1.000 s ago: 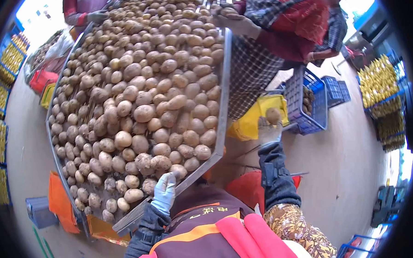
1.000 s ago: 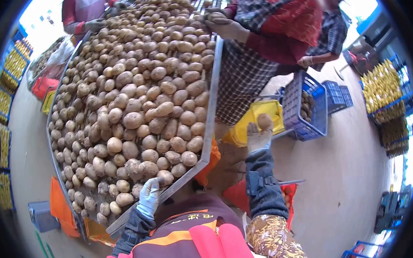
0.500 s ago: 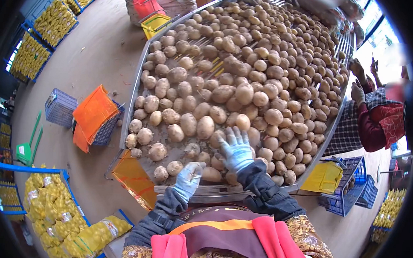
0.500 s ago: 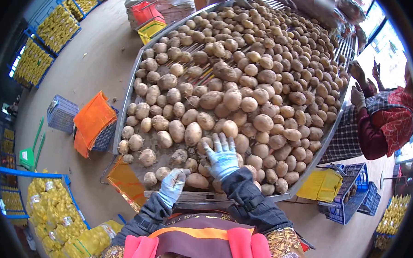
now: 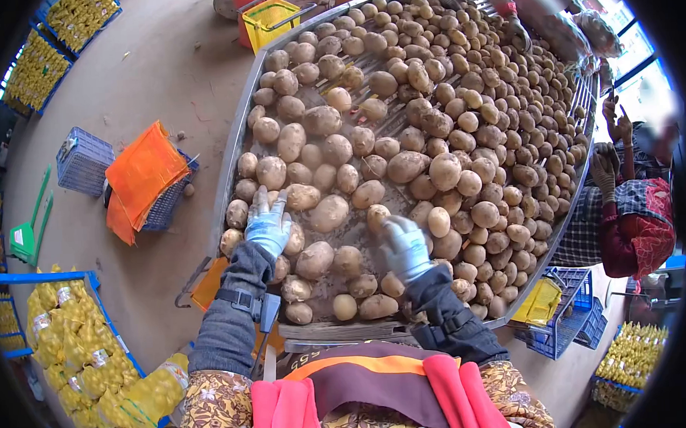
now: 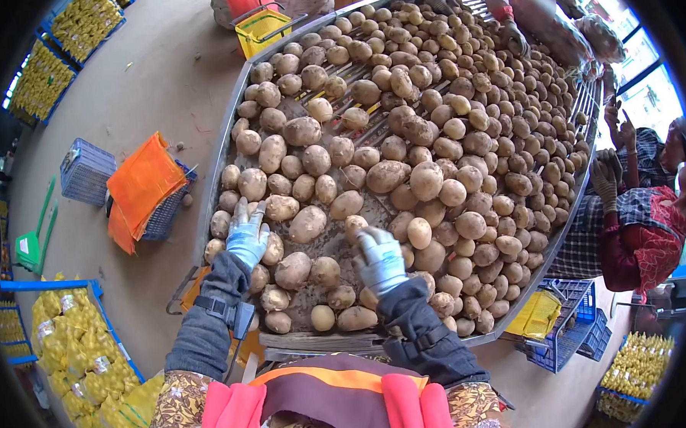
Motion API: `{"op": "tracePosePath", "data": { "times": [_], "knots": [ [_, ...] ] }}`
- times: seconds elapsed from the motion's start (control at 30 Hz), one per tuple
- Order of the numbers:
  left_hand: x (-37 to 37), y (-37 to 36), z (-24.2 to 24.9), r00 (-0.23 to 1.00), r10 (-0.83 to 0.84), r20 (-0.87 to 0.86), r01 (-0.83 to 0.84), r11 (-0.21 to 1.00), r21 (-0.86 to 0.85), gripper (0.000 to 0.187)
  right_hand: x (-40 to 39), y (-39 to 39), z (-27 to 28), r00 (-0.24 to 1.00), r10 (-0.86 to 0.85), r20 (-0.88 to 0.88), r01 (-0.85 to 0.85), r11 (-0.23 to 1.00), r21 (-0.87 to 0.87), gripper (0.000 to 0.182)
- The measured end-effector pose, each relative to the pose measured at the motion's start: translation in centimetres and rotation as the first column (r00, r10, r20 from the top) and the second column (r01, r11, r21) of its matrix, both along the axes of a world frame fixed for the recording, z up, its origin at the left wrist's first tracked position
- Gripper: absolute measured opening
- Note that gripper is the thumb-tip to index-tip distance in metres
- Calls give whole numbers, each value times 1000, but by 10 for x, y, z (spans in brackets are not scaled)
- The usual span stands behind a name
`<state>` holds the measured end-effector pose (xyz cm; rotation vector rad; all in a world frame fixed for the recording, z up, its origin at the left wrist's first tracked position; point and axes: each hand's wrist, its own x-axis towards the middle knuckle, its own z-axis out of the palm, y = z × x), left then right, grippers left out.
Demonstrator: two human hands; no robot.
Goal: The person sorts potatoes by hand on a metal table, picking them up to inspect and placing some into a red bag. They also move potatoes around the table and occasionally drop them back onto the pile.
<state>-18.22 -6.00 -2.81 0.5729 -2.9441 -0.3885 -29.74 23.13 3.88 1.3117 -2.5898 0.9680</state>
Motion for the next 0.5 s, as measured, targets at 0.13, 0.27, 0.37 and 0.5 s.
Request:
{"op": "tracePosePath", "data": {
  "times": [0.13, 0.27, 0.37, 0.5],
  "knots": [
    [3, -14, 3, 986, -30, -163, 104, 877, 470, 47, -7, -7, 17, 992, 127, 0, -127, 985, 114, 37],
    [36, -2, 37, 926, 337, -168, -25, 500, 866, 38, 38, -58, -1, 847, 516, -127, -465, 836, 291, 47],
    [76, 13, 24, 896, 366, -251, -85, 695, 714, 30, 54, -84, -41, 841, 541, 12, -488, 749, 447, 50],
    [110, 72, 31, 776, 607, -172, -27, 305, 952, 27, 44, -82, -4, 801, 422, 426, -558, 783, 274, 67]
  ]
}}
